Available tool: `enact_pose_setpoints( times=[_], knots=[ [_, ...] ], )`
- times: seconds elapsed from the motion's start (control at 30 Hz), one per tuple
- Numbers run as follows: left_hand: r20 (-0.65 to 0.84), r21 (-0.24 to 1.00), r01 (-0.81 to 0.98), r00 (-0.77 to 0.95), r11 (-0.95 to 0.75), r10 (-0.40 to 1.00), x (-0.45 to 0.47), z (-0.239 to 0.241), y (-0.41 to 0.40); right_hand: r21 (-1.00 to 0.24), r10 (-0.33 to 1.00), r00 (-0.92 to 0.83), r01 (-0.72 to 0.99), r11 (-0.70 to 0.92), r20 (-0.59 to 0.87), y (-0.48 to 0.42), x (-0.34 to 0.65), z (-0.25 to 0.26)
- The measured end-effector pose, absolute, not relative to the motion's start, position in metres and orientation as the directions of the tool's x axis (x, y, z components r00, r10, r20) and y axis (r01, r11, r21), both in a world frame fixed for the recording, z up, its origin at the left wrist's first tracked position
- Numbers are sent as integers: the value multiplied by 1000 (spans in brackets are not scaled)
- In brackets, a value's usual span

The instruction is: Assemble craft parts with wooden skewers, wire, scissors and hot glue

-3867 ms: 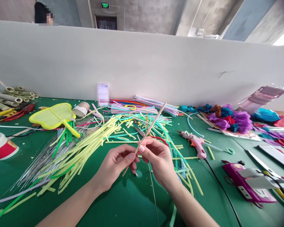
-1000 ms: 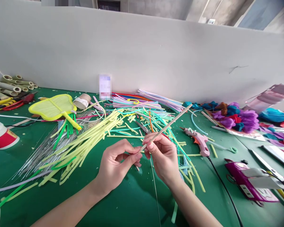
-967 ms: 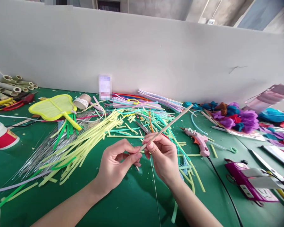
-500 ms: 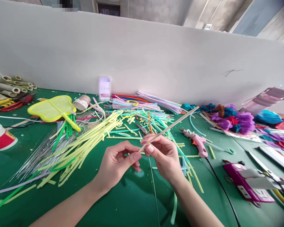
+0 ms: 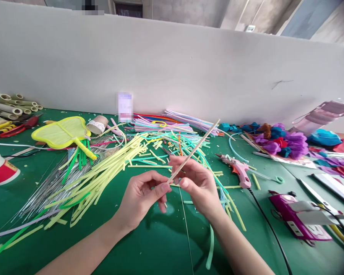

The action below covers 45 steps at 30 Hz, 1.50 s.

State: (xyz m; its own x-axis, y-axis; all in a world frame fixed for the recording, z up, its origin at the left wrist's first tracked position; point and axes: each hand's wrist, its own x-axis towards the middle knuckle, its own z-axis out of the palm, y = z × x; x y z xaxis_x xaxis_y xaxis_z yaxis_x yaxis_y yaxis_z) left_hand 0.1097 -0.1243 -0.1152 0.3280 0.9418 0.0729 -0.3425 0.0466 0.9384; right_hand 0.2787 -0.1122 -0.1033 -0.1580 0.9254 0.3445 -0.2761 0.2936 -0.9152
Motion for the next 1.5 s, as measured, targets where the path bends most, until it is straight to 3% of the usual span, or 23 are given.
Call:
enact_pose_setpoints(
  times=[0.13,0.27,0.47,0.77,1.17,1.5],
  knots=[
    [132,982,-165,287,-87,949,109,-110,-125,-908,915,-57,-166,385,399,-112,287,-100],
    [242,970,-31,248,-242,938,111,-107,-129,-900,897,-80,-70,431,436,-118,280,-102],
    [375,923,21,174,-384,911,113,-108,-138,-859,863,58,-86,504,501,-128,260,-107],
    [580,781,164,165,-603,797,112,-106,-140,-838,861,116,-199,508,495,-133,251,-108],
    [680,665,271,164,-696,714,112,-107,-139,-823,858,152,-243,514,491,-134,248,-112],
    [681,652,285,187,-703,708,112,-108,-137,-855,860,183,-129,502,477,-133,249,-114]
  ],
)
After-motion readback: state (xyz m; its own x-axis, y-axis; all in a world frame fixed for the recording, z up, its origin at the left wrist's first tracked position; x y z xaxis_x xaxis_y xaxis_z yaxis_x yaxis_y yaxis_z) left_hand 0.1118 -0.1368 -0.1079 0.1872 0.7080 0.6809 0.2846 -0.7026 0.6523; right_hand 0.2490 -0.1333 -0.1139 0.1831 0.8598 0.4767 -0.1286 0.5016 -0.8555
